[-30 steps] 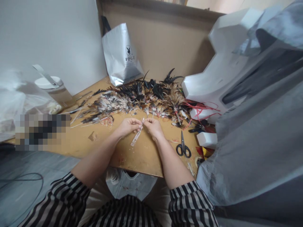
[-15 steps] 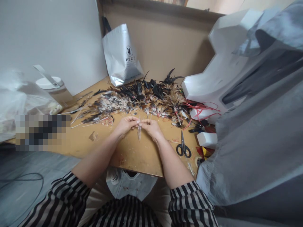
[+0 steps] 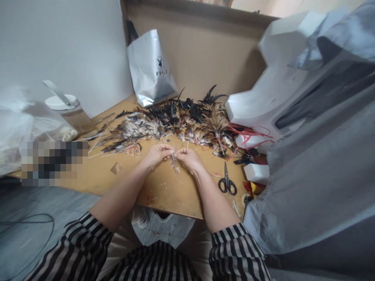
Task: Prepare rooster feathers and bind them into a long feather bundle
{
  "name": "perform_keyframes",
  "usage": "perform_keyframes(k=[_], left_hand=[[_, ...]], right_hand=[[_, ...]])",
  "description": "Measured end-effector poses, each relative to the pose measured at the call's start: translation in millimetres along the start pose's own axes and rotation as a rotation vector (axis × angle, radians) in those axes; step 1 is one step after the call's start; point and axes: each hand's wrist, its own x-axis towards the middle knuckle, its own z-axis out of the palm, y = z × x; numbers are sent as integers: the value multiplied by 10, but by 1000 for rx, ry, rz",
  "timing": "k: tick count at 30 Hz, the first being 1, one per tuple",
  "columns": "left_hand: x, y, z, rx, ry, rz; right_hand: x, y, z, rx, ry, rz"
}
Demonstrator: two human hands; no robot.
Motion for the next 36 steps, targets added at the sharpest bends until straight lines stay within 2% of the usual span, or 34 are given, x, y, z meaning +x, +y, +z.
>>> perform_keyframes(k=[4, 7, 11, 14, 23, 31, 36], left_hand=[[-13, 24, 19, -16, -2, 12], [-28, 39, 30, -9, 3, 35], [-33, 30, 24, 14, 10, 45], [-22, 11, 8, 28, -18, 30], [-22, 10, -10, -16, -86, -10], [-31, 23, 2, -56, -100, -8], [-18, 31, 3, -91, -103, -10]], right_hand=[[-8, -29, -19, 116, -63, 30], [-3, -11, -24, 55, -70, 33], [14, 39, -17, -90, -5, -12], [15, 42, -15, -103, 27, -26], [-24, -30, -42, 114, -151, 63], [-8, -21, -75, 67, -151, 97], [1, -10, -84, 195, -210, 88]])
